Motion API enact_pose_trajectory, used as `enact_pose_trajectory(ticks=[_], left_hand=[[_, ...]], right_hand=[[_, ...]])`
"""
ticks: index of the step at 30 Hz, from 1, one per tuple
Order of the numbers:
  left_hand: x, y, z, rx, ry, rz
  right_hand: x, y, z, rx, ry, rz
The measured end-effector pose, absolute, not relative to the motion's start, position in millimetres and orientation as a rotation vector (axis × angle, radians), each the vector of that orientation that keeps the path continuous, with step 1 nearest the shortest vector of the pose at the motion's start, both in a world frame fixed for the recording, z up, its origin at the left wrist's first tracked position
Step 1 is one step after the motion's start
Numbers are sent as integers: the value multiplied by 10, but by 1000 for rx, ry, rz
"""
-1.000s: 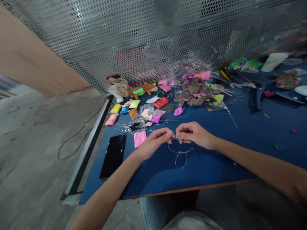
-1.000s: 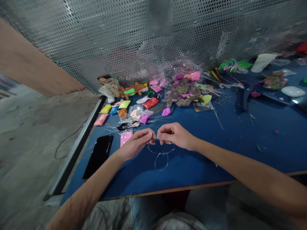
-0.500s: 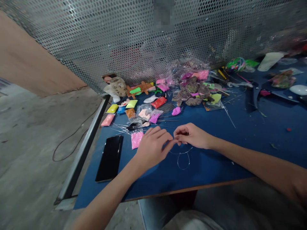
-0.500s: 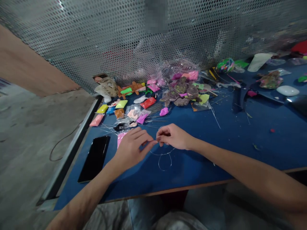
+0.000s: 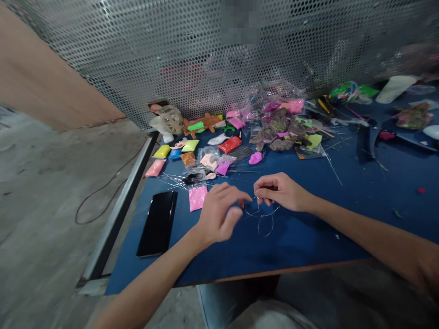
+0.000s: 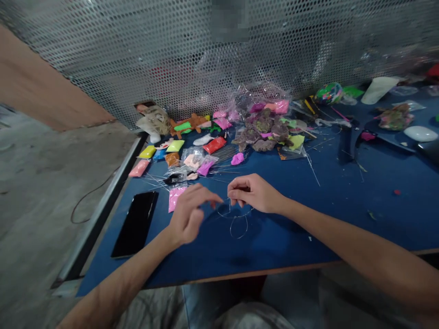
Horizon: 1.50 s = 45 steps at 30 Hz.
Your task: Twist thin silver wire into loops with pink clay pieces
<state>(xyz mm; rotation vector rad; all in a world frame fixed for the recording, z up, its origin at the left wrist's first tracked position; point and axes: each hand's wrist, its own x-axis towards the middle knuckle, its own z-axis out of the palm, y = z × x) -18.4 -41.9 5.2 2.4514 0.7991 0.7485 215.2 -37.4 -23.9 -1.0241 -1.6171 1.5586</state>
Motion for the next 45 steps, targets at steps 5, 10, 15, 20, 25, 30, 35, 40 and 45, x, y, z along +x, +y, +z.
enact_pose_trajectory(ticks=[5, 10, 15, 20, 25, 30, 35, 40, 45], left_hand=[[-170, -307, 42, 2239, 1032, 662], [-132, -334, -39, 2404, 914, 531], [-155, -322, -110, 2587, 923, 530], [-175, -309, -137, 2686, 895, 542], [-179, -314, -161, 2723, 892, 590], [-179, -315, -160, 2697, 903, 587], [-192, -302, -142, 2664, 945, 613], [-206, -286, -139, 2689, 943, 624], [-203, -265, -150, 2808, 900, 649]], right_hand=[[2150, -393, -217, -973, -1659, 1566], [2150, -386, -243, -950, -1684, 1580], [2177, -352, -277, -919, -1664, 1642], [2190, -325, -295, -919, -1673, 1682], [2192, -340, -252, -964, -1688, 1647], [2205, -332, -238, -916, -1641, 1719], [2205, -309, -259, -892, -1549, 1753], [2188, -303, -300, -856, -1490, 1754], [2166, -322, -322, -881, -1455, 1732]])
